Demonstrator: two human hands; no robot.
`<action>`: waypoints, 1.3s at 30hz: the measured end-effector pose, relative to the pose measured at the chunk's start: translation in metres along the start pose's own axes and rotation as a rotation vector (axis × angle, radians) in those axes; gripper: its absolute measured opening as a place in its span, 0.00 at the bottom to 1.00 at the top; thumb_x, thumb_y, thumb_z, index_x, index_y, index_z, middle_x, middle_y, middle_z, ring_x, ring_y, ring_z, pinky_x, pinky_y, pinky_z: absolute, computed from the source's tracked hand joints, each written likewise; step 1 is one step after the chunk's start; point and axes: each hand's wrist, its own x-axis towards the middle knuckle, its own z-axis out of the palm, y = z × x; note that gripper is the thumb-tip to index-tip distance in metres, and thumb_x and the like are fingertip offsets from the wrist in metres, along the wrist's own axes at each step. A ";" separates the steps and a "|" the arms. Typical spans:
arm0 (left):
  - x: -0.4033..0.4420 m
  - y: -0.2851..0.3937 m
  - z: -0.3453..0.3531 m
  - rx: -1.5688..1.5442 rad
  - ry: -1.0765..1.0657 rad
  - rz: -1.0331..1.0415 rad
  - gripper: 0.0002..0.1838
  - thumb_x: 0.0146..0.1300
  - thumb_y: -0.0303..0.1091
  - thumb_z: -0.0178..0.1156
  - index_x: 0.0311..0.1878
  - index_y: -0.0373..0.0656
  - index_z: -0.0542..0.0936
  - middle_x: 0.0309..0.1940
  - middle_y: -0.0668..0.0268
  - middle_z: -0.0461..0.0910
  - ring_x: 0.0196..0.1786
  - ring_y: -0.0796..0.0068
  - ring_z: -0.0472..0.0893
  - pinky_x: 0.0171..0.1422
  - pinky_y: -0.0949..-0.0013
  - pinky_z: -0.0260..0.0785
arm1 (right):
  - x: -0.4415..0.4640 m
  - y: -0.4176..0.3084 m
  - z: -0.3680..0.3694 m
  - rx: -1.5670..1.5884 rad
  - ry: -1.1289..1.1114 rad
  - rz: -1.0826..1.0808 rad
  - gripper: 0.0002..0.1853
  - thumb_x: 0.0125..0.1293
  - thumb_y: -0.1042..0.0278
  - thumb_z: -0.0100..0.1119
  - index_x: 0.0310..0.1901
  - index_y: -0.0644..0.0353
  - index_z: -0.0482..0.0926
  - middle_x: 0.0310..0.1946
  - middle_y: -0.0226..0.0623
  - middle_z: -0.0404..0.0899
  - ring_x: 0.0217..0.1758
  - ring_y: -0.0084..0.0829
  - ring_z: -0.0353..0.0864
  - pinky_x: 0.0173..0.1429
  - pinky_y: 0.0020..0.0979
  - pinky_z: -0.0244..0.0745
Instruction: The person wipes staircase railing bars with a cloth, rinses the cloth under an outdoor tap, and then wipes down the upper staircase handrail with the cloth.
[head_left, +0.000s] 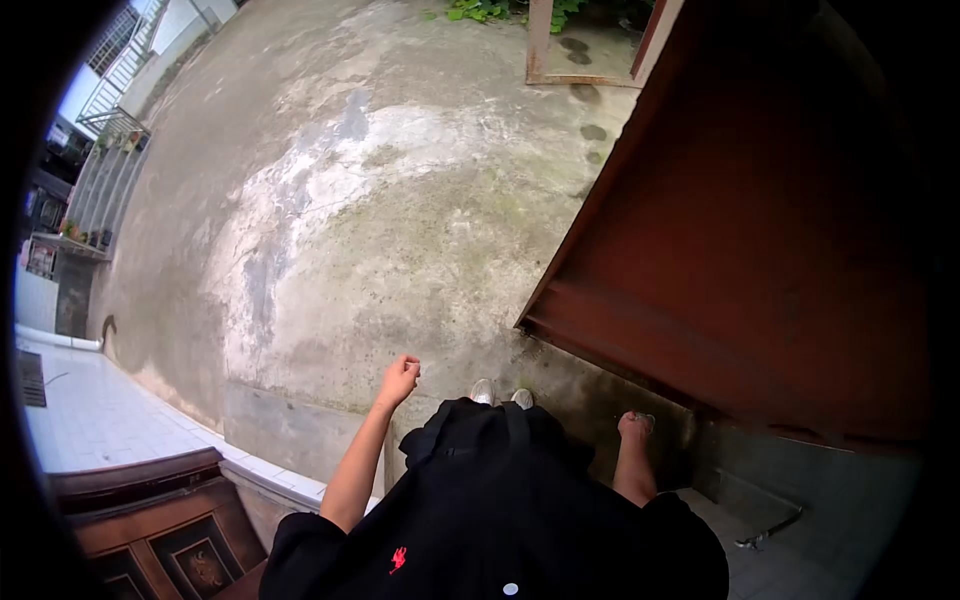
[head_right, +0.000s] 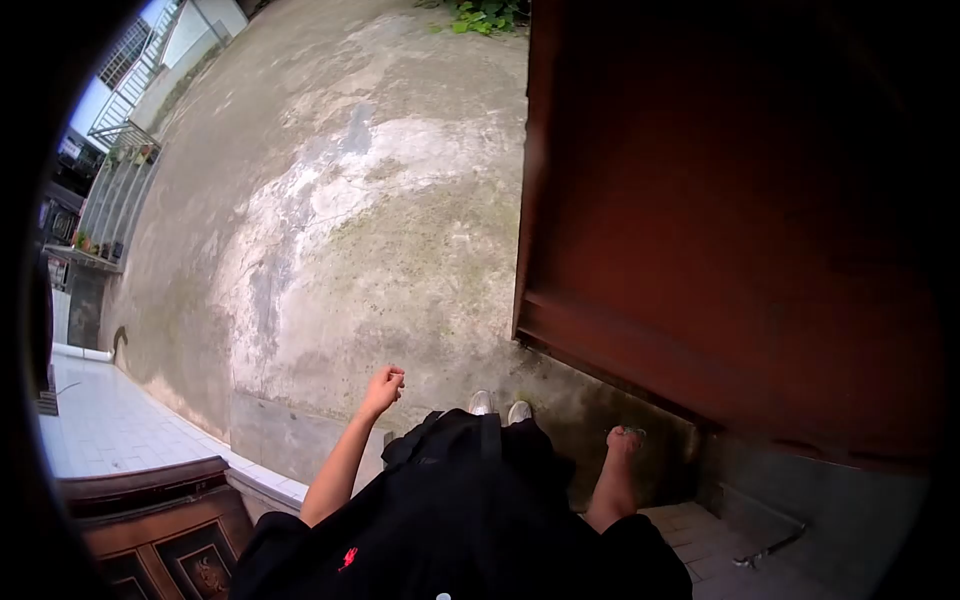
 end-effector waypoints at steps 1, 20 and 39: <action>-0.003 -0.010 -0.005 -0.127 0.043 -0.034 0.13 0.64 0.37 0.54 0.46 0.40 0.77 0.28 0.62 0.80 0.26 0.73 0.79 0.32 0.68 0.72 | -0.019 -0.017 0.010 -0.015 0.009 -0.028 0.13 0.69 0.55 0.45 0.38 0.53 0.75 0.32 0.29 0.75 0.24 0.27 0.71 0.26 0.28 0.71; -0.091 -0.194 -0.078 -0.816 0.553 -0.563 0.09 0.69 0.37 0.51 0.46 0.43 0.75 0.30 0.69 0.77 0.22 0.81 0.73 0.26 0.75 0.69 | -0.296 0.117 0.070 -2.643 0.394 -0.562 0.42 0.61 0.33 0.55 0.63 0.65 0.69 0.55 0.43 0.76 0.52 0.38 0.78 0.48 0.40 0.75; 0.044 -0.227 -0.427 -0.969 0.764 -0.648 0.09 0.68 0.34 0.51 0.47 0.42 0.75 0.30 0.66 0.77 0.24 0.80 0.75 0.28 0.74 0.71 | -0.533 0.654 0.183 -3.556 -0.471 -1.081 0.24 0.53 0.51 0.58 0.47 0.58 0.82 0.41 0.49 0.84 0.50 0.48 0.82 0.54 0.42 0.76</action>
